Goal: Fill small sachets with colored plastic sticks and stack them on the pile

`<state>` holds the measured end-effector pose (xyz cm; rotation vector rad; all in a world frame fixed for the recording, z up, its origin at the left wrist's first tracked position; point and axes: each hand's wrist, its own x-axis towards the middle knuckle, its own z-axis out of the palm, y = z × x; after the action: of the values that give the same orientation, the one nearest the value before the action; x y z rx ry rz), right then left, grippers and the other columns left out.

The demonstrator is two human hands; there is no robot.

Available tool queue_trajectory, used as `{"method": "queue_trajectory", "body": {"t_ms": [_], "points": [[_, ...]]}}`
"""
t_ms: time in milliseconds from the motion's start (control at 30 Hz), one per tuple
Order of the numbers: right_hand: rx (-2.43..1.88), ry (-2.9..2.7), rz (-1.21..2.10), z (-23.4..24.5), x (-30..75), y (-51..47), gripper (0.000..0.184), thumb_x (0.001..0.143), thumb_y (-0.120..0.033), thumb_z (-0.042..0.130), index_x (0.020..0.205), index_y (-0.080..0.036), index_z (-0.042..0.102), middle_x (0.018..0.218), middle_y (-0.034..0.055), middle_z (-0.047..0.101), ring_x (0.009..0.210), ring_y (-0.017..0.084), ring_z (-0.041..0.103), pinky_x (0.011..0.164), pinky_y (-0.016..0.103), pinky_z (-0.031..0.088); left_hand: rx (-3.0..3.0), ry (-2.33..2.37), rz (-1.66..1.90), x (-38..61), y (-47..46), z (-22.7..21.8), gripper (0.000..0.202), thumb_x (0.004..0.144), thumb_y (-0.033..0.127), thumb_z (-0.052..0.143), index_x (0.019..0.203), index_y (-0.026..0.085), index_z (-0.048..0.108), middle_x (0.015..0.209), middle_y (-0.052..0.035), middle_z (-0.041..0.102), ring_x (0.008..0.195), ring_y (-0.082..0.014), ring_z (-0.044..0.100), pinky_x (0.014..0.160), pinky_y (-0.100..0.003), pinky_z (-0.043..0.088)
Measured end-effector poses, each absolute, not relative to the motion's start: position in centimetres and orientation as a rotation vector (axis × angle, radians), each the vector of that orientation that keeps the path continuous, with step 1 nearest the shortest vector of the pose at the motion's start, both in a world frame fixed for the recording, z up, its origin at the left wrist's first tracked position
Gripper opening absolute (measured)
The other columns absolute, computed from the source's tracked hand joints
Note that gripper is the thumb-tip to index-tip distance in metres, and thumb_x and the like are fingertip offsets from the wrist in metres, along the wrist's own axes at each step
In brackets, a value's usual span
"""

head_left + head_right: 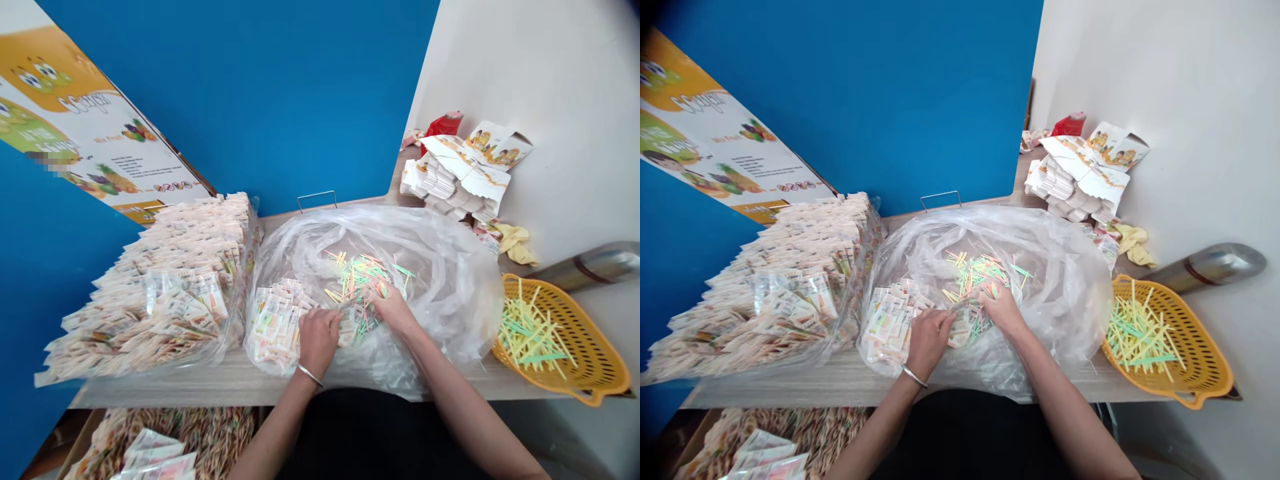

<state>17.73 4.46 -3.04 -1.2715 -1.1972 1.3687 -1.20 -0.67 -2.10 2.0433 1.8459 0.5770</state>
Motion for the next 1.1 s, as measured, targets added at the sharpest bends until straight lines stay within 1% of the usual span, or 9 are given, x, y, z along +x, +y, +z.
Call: {"method": "queue_trajectory", "body": {"t_ms": [100,200,267,367,433,533,667,867,1100], "points": [[-1.276,-1.459,1.292,-2.8,17.3,3.8,0.027,0.078,-0.043,0.069,0.09,-0.02,0.066,0.079,0.0008,0.066,0.07,0.017,0.059,0.066,0.027,0.046,2.04,1.744,0.663,-1.5,-0.4,-1.5,0.025,0.096,0.032,0.048,0.096,0.026,0.073,0.094,-0.0031,0.073,0.095,-0.0227,0.059,0.085,-0.035,0.036],[-1.322,-1.671,1.156,-2.4,17.0,3.3,0.024,0.086,-0.041,0.059,0.075,-0.02,0.063,0.07,-0.0003,0.062,0.067,0.016,0.056,0.062,0.025,0.042,1.979,1.603,0.743,-1.6,-0.2,-1.1,0.027,0.096,0.033,0.047,0.096,0.023,0.072,0.093,-0.0039,0.072,0.091,-0.0205,0.059,0.083,-0.033,0.038],[-1.348,-1.761,1.106,-2.0,16.9,3.0,0.026,0.088,-0.04,0.057,0.071,-0.02,0.061,0.065,-0.0013,0.06,0.063,0.015,0.053,0.059,0.024,0.038,1.82,1.555,0.787,-1.6,-0.2,-1.2,0.029,0.094,0.038,0.049,0.088,0.02,0.07,0.081,-0.0025,0.069,0.078,-0.0174,0.058,0.074,-0.029,0.039],[-1.309,-1.823,1.123,-1.6,16.9,2.9,0.027,0.088,-0.041,0.058,0.07,-0.02,0.063,0.064,-0.0013,0.06,0.063,0.015,0.054,0.059,0.025,0.036,1.556,1.548,0.843,-1.5,-0.1,-1.6,0.033,0.088,0.042,0.056,0.067,0.017,0.062,0.059,0.0026,0.055,0.06,-0.0124,0.047,0.059,-0.024,0.034],[-1.287,-1.698,1.201,-1.3,16.8,3.0,0.031,0.089,-0.045,0.056,0.071,-0.021,0.065,0.06,-0.0014,0.058,0.06,0.015,0.053,0.057,0.025,0.037,1.455,1.57,0.906,-1.3,-0.1,-2.0,0.035,0.082,0.041,0.064,0.058,0.017,0.055,0.053,0.005,0.046,0.056,-0.0102,0.041,0.056,-0.023,0.031],[-1.244,-1.173,1.409,-0.6,16.1,3.5,0.039,0.087,-0.054,0.054,0.081,-0.019,0.07,0.053,-0.002,0.054,0.053,0.015,0.051,0.052,0.026,0.04,1.37,1.574,0.976,-1.1,0.0,-2.0,0.033,0.073,0.04,0.073,0.057,0.017,0.054,0.054,0.006,0.046,0.055,-0.009,0.04,0.056,-0.022,0.031],[-1.018,-0.632,1.608,1.1,14.3,4.1,0.041,0.08,-0.055,0.062,0.085,-0.016,0.074,0.071,0.0049,0.068,0.069,0.018,0.063,0.066,0.029,0.05,1.344,1.5,0.949,-0.6,0.0,-1.2,0.028,0.07,0.037,0.074,0.059,0.016,0.057,0.055,0.0051,0.05,0.057,-0.0095,0.043,0.057,-0.022,0.033],[-1.063,-0.552,1.634,1.0,12.0,3.7,0.042,0.078,-0.055,0.064,0.079,-0.016,0.077,0.083,0.0082,0.074,0.082,0.021,0.065,0.073,0.03,0.05,1.37,1.447,0.946,-0.3,-0.1,-0.3,0.025,0.07,0.032,0.073,0.058,0.017,0.057,0.056,0.0057,0.049,0.058,-0.0094,0.043,0.06,-0.022,0.034],[-1.0,-0.28,1.84,0.1,12.3,3.8,0.047,0.083,-0.057,0.059,0.071,-0.015,0.075,0.072,0.0086,0.071,0.073,0.02,0.065,0.071,0.031,0.051,1.446,1.435,0.989,-0.4,-0.4,-0.3,0.022,0.072,0.031,0.073,0.061,0.018,0.059,0.059,0.0052,0.054,0.061,-0.0108,0.046,0.064,-0.023,0.037]]}}
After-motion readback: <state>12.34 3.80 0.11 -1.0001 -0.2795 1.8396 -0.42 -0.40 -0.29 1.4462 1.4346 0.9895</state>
